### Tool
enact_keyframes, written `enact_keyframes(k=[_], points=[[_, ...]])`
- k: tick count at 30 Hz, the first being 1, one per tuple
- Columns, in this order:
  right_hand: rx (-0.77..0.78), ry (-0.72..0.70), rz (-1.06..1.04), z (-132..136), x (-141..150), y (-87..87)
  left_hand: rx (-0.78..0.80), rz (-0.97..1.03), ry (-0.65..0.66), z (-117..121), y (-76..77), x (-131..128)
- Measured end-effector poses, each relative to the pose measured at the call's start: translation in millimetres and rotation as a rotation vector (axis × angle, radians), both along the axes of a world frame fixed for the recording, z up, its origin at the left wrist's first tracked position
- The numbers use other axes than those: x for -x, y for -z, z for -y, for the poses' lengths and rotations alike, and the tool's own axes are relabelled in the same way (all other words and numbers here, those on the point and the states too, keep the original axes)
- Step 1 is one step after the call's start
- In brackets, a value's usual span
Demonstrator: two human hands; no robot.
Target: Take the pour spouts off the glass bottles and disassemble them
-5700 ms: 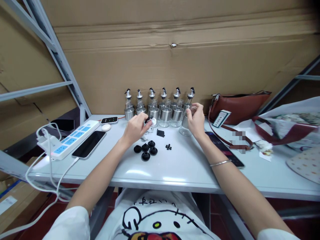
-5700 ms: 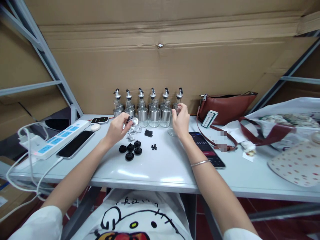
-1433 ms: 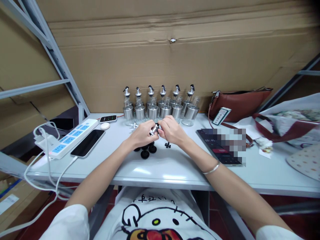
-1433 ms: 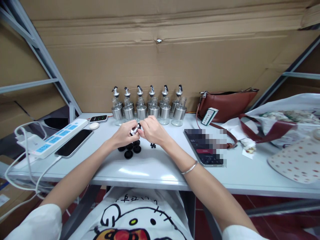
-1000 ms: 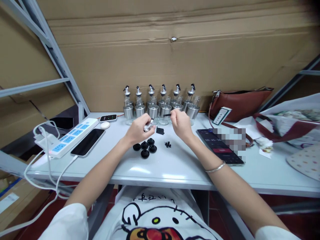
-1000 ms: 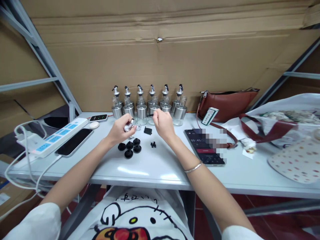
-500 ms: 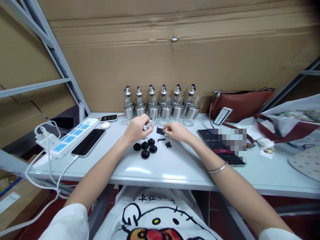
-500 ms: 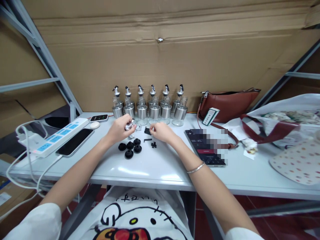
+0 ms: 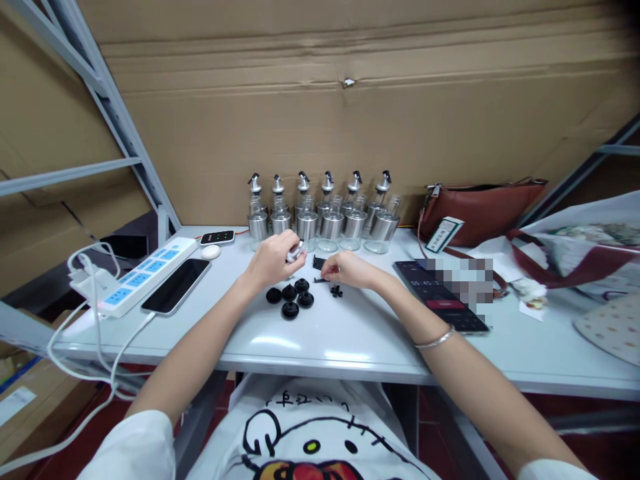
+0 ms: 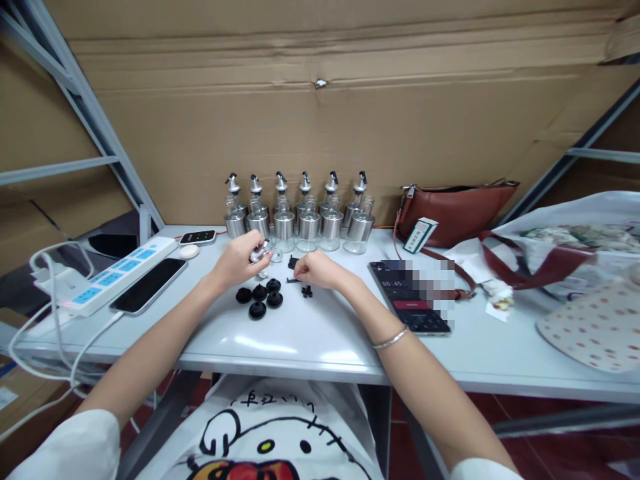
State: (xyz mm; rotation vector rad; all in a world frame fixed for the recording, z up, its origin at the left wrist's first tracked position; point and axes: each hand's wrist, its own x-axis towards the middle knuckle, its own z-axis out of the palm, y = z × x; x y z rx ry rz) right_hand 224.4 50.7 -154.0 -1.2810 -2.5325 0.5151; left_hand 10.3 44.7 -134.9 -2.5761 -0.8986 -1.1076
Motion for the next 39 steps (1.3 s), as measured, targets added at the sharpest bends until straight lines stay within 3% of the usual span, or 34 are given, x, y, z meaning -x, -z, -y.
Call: enact_keyframes(k=[21,27,39], points=[[-0.113,-0.004,0.069,-3.3,-2.3,5.0,0.027,-0.021,-0.002,0.3,0.1,-0.8],[-0.129,0.017,0.059,-4.4,-3.6,6.5,0.124,0.026,0.006,1.4,1.2,-1.0],[-0.497,0.014,-0.443,16.8,18.7,-9.3,0.201,0.0,0.065,1.4,2.4,-3.5]])
